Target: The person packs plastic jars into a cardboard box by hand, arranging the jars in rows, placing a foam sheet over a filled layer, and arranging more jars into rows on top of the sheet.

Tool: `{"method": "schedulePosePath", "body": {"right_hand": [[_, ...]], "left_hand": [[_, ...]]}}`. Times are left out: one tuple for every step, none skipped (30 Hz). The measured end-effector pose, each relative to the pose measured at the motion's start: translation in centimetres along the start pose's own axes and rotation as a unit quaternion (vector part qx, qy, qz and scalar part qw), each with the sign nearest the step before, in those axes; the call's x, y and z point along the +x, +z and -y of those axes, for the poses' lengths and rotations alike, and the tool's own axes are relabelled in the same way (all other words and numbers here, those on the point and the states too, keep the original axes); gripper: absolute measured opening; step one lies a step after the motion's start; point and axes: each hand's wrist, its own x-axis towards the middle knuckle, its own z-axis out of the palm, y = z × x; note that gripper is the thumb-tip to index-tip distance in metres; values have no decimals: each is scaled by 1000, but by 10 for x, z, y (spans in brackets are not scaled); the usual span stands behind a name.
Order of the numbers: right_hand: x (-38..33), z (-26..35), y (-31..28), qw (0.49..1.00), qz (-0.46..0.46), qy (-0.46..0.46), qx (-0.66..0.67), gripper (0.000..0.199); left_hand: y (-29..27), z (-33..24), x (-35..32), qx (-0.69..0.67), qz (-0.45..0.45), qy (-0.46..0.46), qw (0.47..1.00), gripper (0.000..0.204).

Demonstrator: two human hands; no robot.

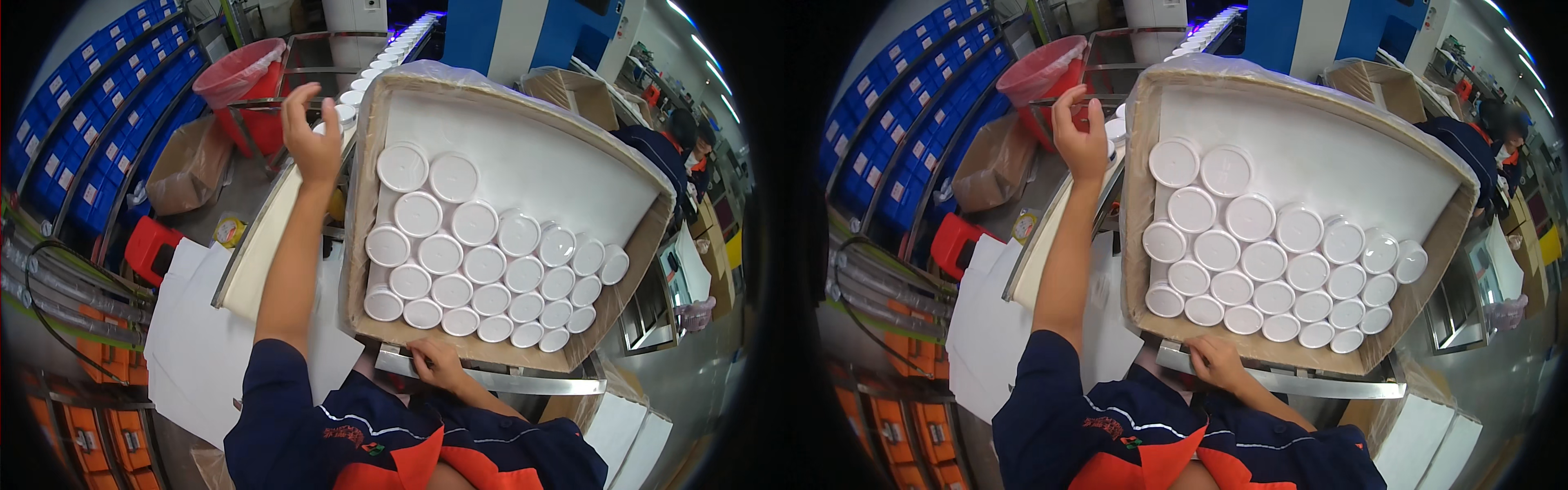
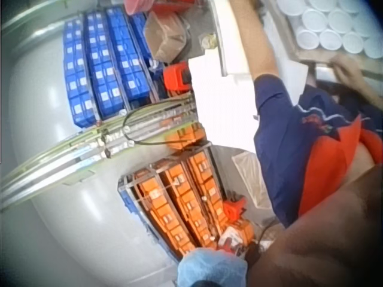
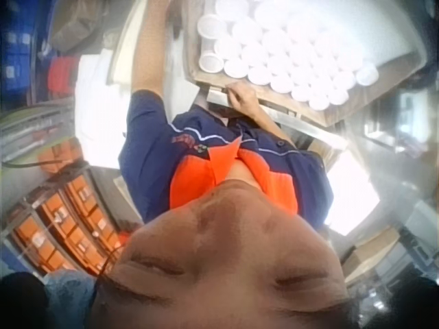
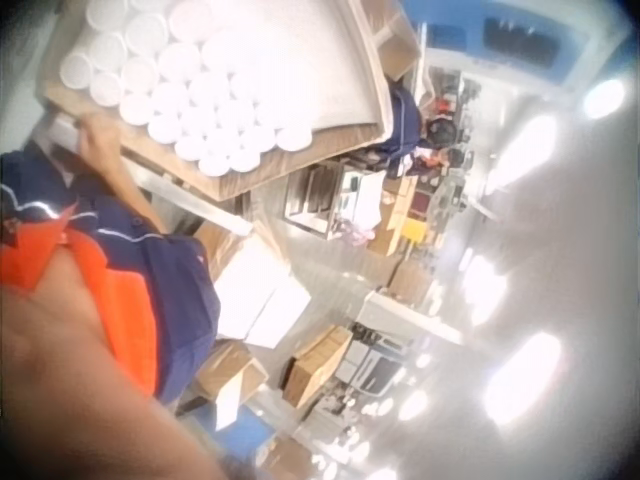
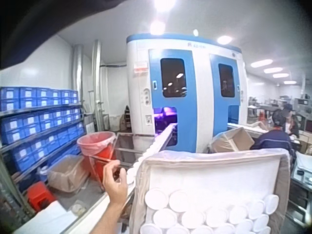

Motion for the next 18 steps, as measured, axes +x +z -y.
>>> {"method": "schedulePosePath", "body": {"right_hand": [[3,2,0,1000,8,-23,-7,21],[7,4,3,999,16,-48,-10,22],[9,4,3,999,15,-50,-11,22],[10,2,4,997,33,-70,-32,25],[11,1,5,993,49,-89,-53,27],[12,1,5,993,46,-87,-58,27],[11,2,2,992,56,-91,-60,29],[9,1,1,991,68,-95,-62,31],[7,-3,3,991,69,-98,-66,34],[8,-2,2,991,68,-95,-71,34],[9,-1,1,992,61,-92,-67,34],[9,0,0,993,53,-90,-63,35],[9,0,1,993,54,-88,-62,35],[10,1,2,992,55,-91,-60,35],[12,3,4,992,61,-92,-64,35],[10,3,2,992,65,-84,-73,36],[10,4,3,992,65,-82,-75,36],[10,4,4,993,58,-78,-72,33]], "left_hand": [[-9,34,7,127,-9,10,992,54],[-21,76,3,256,-19,21,966,58],[-27,106,-8,332,15,-34,943,74],[-29,126,-20,331,14,-31,943,74],[-30,141,-33,409,67,-81,907,82],[-26,149,-39,477,120,-132,861,90],[-19,150,-43,471,121,-132,864,90],[-11,150,-46,487,156,-142,848,91],[-4,151,-46,502,191,-151,830,91],[2,150,-45,496,192,-152,833,91],[8,149,-41,502,243,-201,805,88],[12,147,-39,506,293,-248,772,85],[10,151,-38,506,291,-248,774,85],[2,158,-39,531,287,-231,763,83],[-7,164,-38,557,283,-215,751,80],[-8,160,-40,553,286,-215,752,80],[-12,156,-42,536,259,-217,774,78],[-18,151,-43,519,229,-220,794,77]]}}
